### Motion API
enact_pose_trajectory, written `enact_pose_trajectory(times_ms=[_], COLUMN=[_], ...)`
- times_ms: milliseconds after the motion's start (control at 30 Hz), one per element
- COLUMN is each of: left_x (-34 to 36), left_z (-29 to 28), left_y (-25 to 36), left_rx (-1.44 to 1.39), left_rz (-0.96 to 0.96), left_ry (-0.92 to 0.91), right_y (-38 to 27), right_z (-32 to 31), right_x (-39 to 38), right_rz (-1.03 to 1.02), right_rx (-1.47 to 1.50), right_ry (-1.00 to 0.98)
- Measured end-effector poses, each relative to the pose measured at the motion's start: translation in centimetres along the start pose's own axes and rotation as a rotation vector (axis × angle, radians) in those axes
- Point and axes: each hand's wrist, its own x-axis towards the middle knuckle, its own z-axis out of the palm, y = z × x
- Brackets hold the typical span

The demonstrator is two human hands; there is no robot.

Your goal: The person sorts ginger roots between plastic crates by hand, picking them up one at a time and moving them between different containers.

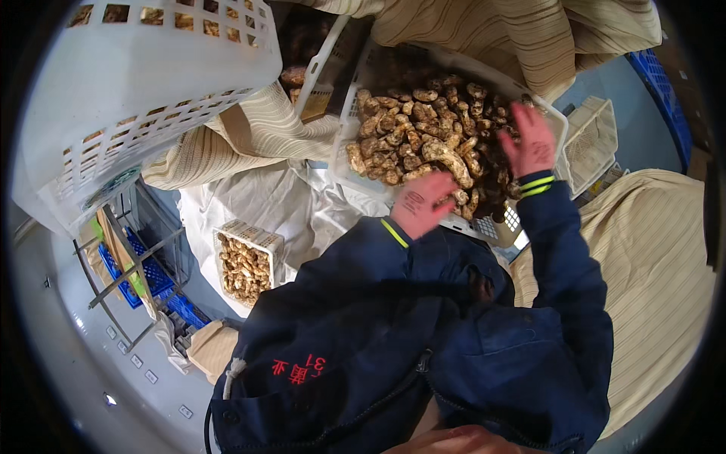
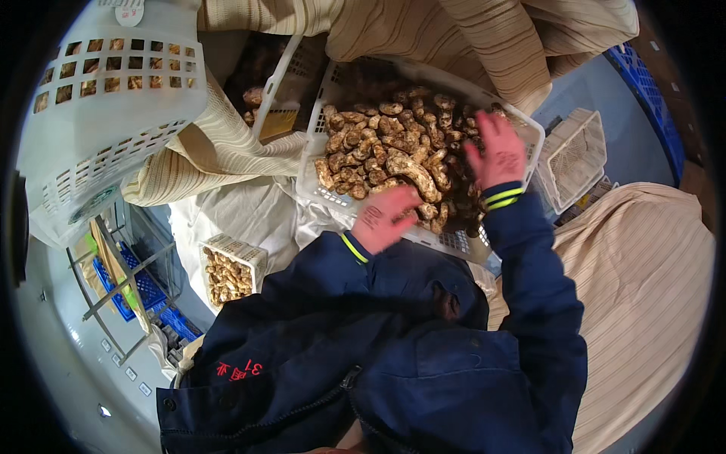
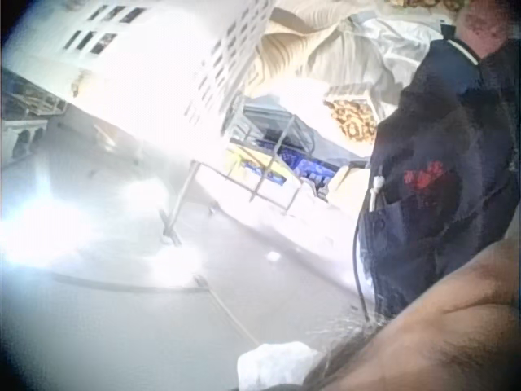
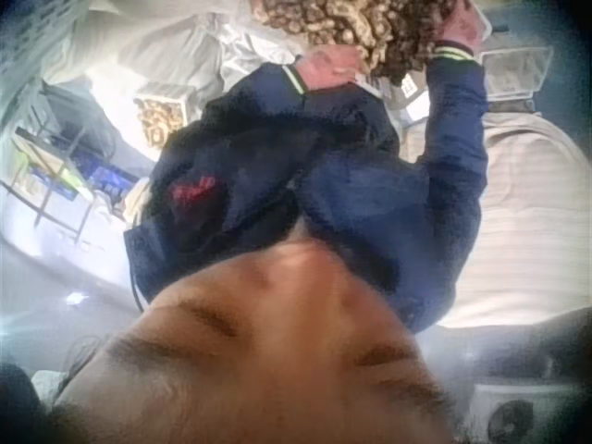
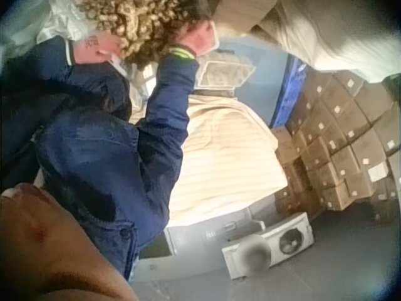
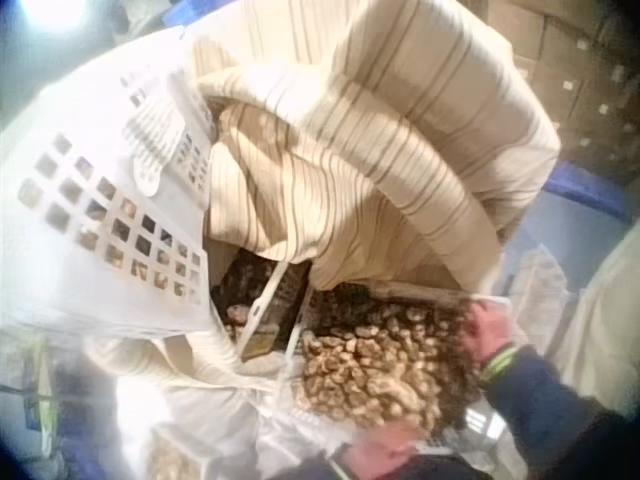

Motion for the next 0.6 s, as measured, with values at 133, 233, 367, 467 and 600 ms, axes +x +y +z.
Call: enact_pose_trajectory(times_ms=[133,233,367,467,600], left_x=[1.6,0.4,-0.1,-0.1,0.6], left_z=[-2.0,-1.4,-1.2,-1.0,-1.4], left_y=[-2.6,-4.2,-4.7,-4.6,-4.0], left_rx=[0.380,0.568,0.572,0.520,0.520], left_rz=[-0.255,-0.173,-0.165,-0.226,-0.316], left_ry=[0.134,0.126,0.119,0.105,0.031], right_y=[-7.9,-6.9,-2.5,0.3,2.3], right_z=[3.0,5.8,4.6,4.1,4.3], right_x=[-4.3,-5.7,-6.0,-5.5,-3.9], right_rz=[-0.070,0.002,0.265,0.409,0.527], right_rx=[0.080,0.127,0.389,0.525,0.899], right_ry=[-0.342,-0.356,-0.248,-0.068,0.065])
